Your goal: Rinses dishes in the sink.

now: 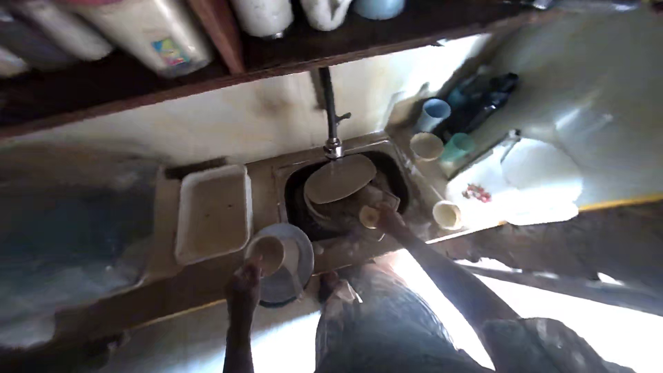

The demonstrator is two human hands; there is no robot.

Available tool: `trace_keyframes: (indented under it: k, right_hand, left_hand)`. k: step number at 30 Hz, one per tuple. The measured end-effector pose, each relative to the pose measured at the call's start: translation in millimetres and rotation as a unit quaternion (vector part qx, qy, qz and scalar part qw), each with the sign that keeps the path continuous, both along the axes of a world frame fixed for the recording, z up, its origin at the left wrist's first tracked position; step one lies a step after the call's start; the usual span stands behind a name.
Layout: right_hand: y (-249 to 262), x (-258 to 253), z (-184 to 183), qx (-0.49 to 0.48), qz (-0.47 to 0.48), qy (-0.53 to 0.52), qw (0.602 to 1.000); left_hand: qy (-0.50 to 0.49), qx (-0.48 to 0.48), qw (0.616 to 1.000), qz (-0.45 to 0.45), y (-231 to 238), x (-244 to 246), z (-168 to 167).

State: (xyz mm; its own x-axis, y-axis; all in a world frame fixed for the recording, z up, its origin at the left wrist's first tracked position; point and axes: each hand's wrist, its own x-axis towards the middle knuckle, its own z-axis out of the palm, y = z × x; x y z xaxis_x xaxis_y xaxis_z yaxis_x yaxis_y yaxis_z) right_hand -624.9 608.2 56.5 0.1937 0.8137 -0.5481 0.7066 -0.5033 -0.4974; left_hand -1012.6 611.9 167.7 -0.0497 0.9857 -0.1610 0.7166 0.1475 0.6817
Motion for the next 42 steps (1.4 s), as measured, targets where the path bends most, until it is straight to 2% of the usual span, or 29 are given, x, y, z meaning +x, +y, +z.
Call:
trace_keyframes:
  k: [2, 5, 7, 11, 13, 15, 17, 18, 20, 22, 23, 24, 26, 27, 29, 32, 33, 35, 36, 37, 39, 42]
  right_hand:
    - [-16.3, -22.6, -11.4, -0.004, 0.015, -0.018, 1.000]
    - [-26.5, -37.8, -25.3, 0.028, -0.060, -0.017, 0.998]
    - [-17.2, -37.7, -19.1, 0.035, -0.089, -0.018, 0.995]
    - [-3.2, -29.7, -28.9, 0.032, -0.102, -0.012, 0.994]
    - [8.2, -19.0, -27.4, 0.029, -0.112, -0.009, 0.993]
    - [21.8, -10.8, -5.3, 0.018, -0.185, 0.048, 0.981]
    - [46.8, -6.1, 29.9, 0.002, -0.270, 0.157, 0.950]
    - [59.9, -6.1, 31.6, 0.044, -0.281, 0.198, 0.938]
    - [90.4, -11.6, 30.5, 0.120, -0.212, 0.270, 0.931]
    - [128.2, -27.5, 69.3, 0.062, -0.098, 0.228, 0.967]
    - [146.0, -34.7, 90.5, 0.036, -0.084, 0.214, 0.972]
    - [158.9, -35.9, 89.6, 0.061, -0.075, 0.233, 0.968]
    - [181.1, -36.2, 60.7, 0.175, -0.100, 0.313, 0.928]
    - [192.3, -35.6, 46.2, 0.200, -0.098, 0.331, 0.917]
    - [202.6, -31.9, 41.1, 0.186, -0.044, 0.267, 0.945]
    - [200.3, -27.4, 53.8, 0.154, 0.031, 0.190, 0.969]
    - [196.4, -22.4, 54.0, 0.150, 0.032, 0.211, 0.965]
    - [172.5, -0.6, 62.2, 0.152, -0.058, 0.324, 0.932]
    - [157.7, 16.2, 72.9, 0.146, -0.074, 0.323, 0.932]
    - [143.4, 34.5, 77.5, 0.156, -0.070, 0.291, 0.941]
    - [118.4, 72.5, 52.3, 0.224, -0.064, 0.206, 0.950]
    - [64.8, 120.5, 48.0, 0.171, -0.106, 0.110, 0.973]
  left_hand:
    - [-0.045, -0.005, 0.996, -0.071, 34.2, 16.5, -10.3]
    - [-0.056, -0.075, 0.976, -0.197, 65.1, 55.1, -24.4]
    - [-0.043, -0.132, 0.951, -0.276, 79.5, 86.4, -36.3]
    - [-0.009, -0.229, 0.907, -0.353, 93.9, 131.1, -51.2]
    - [-0.036, -0.237, 0.910, -0.339, 106.4, 145.4, -56.3]
    - [-0.073, -0.258, 0.915, -0.301, 121.1, 159.8, -63.8]
    - [-0.155, -0.269, 0.926, -0.214, 134.6, 174.9, -67.5]
    - [-0.200, -0.268, 0.929, -0.158, 141.3, 183.2, -67.7]
    - [-0.278, -0.269, 0.920, -0.066, 155.3, 197.8, -63.8]
    - [-0.355, -0.270, 0.895, -0.013, 167.0, 210.1, -55.4]
    - [-0.392, -0.258, 0.883, 0.002, 172.1, 218.0, -47.5]
    - [-0.423, -0.241, 0.873, 0.014, 175.1, 225.5, -38.0]
    - [-0.468, -0.217, 0.856, 0.025, 180.2, 232.0, -24.3]
    - [-0.485, -0.216, 0.847, 0.033, 182.7, 231.7, -21.7]
    - [-0.459, -0.223, 0.859, 0.050, 182.9, 226.0, -28.0]
    - [-0.251, -0.237, 0.937, 0.056, 174.6, 211.0, -73.7]
    - [-0.176, -0.246, 0.952, 0.057, 170.1, 205.8, -91.2]
    - [-0.059, -0.237, 0.968, 0.056, 163.2, 196.7, -125.1]
    - [-0.014, -0.227, 0.973, 0.047, 162.3, 192.0, -138.5]
    - [0.013, -0.218, 0.975, 0.031, 162.2, 187.2, -149.7]
    - [0.014, -0.206, 0.978, 0.008, 160.3, 184.6, -165.5]
    - [-0.035, -0.217, 0.975, 0.027, 157.6, 187.3, -168.7]
